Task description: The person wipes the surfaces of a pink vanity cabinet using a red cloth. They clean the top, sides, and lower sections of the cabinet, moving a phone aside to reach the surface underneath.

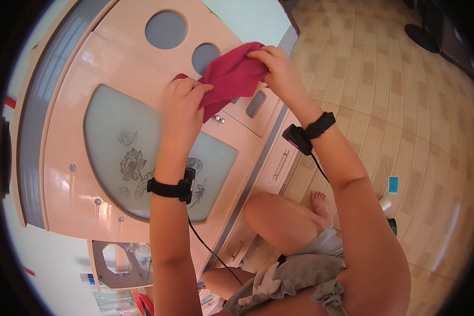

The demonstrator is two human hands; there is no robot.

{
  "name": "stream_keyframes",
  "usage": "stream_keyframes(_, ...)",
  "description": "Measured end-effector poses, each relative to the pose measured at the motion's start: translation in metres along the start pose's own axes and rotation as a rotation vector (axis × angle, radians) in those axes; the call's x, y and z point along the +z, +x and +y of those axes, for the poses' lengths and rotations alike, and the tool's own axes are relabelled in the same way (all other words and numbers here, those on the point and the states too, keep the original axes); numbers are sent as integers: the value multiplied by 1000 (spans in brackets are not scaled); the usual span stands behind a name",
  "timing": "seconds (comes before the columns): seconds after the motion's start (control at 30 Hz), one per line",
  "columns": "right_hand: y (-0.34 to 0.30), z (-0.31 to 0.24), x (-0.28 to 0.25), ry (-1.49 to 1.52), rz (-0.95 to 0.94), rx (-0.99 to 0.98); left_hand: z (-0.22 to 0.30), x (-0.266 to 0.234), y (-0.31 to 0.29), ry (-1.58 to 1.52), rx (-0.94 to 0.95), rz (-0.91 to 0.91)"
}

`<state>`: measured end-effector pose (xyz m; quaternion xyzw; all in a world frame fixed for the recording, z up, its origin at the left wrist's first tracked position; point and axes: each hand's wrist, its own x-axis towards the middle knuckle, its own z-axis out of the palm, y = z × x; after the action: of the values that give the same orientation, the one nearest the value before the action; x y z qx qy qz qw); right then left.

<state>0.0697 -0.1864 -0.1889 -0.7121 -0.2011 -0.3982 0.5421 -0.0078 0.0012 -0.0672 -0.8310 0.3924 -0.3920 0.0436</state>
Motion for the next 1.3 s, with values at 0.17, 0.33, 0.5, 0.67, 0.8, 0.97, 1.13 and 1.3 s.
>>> stream_keyframes(0.17,-50,14,22,-271,-145,-84,4,-1,-1,52,-34,-17)
stream_keyframes(0.33,-71,16,41,-218,-231,192,16,10,-5,239,-66,-61)
stream_keyframes(0.5,-101,9,59,-148,-116,192,20,21,-8,374,-81,-15)
stream_keyframes(0.67,-90,-28,41,398,-385,687,13,7,0,371,-100,-145)
stream_keyframes(0.8,-52,-73,27,439,-267,275,-16,-30,27,438,-38,96)
stream_keyframes(0.97,-13,-84,33,415,-97,26,3,-90,42,339,-34,279)
stream_keyframes(1.13,-39,-61,66,403,-72,168,-11,-62,17,262,-28,50)
stream_keyframes(1.3,-89,-25,55,350,-301,376,0,-35,13,89,-13,-102)
